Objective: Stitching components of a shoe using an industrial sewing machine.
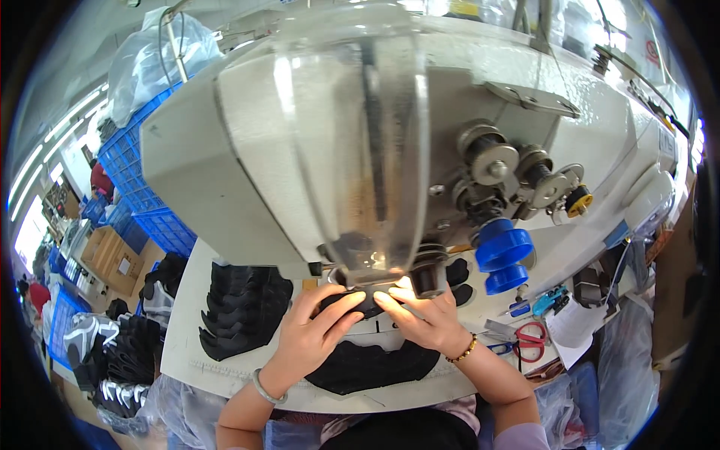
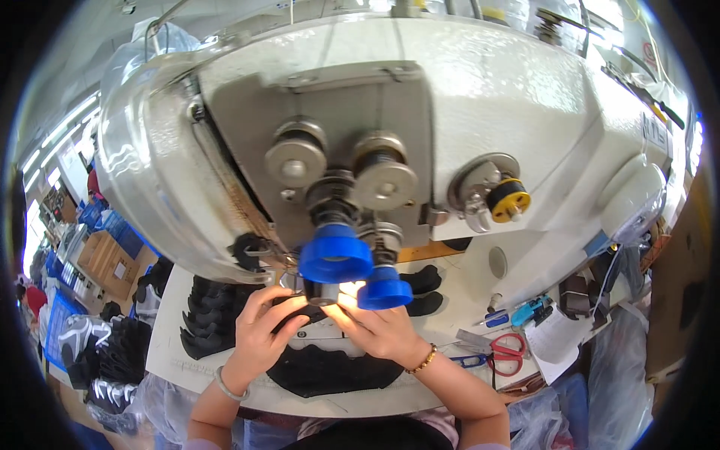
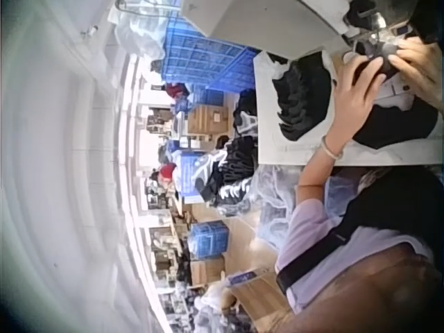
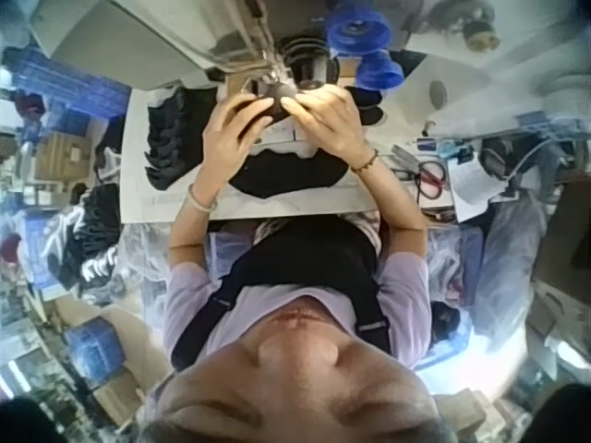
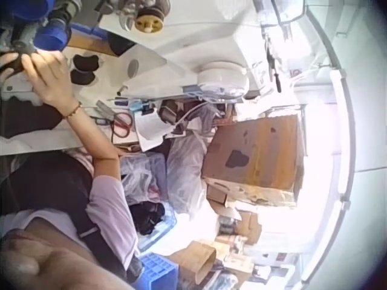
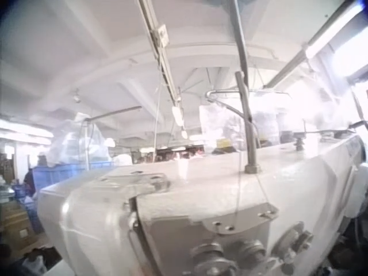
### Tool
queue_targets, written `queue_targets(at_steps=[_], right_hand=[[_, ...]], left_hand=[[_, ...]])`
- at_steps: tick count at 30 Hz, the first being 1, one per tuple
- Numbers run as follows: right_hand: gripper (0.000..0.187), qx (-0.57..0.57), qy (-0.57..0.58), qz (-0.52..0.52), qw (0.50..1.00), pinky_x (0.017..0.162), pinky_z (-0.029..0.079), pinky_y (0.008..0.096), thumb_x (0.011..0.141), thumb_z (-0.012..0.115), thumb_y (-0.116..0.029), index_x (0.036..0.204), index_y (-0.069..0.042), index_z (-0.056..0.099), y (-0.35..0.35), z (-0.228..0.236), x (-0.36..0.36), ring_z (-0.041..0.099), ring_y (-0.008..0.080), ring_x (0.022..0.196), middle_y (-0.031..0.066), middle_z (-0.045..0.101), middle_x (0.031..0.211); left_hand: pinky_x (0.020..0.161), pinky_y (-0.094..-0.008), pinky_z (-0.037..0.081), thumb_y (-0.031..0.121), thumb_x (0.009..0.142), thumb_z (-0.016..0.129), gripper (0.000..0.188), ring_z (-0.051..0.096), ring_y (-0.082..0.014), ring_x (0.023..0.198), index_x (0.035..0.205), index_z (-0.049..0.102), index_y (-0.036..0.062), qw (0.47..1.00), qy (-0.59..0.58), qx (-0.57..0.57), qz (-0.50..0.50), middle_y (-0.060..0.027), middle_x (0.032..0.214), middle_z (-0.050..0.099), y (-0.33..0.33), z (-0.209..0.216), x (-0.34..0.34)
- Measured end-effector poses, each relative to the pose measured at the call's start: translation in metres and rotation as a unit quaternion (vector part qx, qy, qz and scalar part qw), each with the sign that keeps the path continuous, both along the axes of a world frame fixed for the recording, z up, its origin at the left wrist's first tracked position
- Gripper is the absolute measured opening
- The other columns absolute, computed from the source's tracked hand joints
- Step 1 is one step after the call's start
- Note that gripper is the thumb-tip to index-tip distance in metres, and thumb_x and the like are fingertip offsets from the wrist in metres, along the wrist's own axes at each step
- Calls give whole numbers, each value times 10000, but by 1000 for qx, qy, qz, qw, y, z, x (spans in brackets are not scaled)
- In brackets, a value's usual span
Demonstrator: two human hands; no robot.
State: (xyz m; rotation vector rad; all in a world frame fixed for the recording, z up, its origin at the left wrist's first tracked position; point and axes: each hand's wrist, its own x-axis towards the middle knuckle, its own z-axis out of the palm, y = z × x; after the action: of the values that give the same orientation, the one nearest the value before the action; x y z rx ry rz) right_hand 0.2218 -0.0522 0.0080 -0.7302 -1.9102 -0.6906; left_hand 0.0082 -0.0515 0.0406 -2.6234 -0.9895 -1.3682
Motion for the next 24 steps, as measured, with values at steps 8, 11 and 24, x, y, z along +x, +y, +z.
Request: queue_targets(at_steps=[8, 11, 24], right_hand=[[332, 3, -19, 27, 999, 750, 425, 291, 654, 713, -54, 972, -139, 670, -1, -4, 13, 621, 188, 924, 30, 630, 1072], [343, 11, -32, 19, 999, 761, 422, 291, 653, 719, -47, 980, -135, 668, -1, -1, 12, 620, 199, 925, 34, 630, 1071], [429, -73, -16, 37, 996, 708, 523, 297, 656, 744, -5, 1071, -107, 698, -1, -15, 11, 633, 182, 750, 28, 558, 976]], left_hand=[[522, -251, 482, 163, 703, 787, 358, 528, -149, 628, 1046, 689, 129, 989, 73, 122, -30, -16, 1007, 616, 11, 13, -12], [512, -245, 476, 168, 696, 791, 370, 500, -137, 607, 1049, 689, 121, 988, 69, 132, -42, -12, 1001, 620, 17, 8, -19], [489, -227, 449, 168, 708, 782, 388, 492, -123, 595, 1079, 685, 113, 989, 72, 128, -35, -13, 1064, 626, 18, 3, -20]])
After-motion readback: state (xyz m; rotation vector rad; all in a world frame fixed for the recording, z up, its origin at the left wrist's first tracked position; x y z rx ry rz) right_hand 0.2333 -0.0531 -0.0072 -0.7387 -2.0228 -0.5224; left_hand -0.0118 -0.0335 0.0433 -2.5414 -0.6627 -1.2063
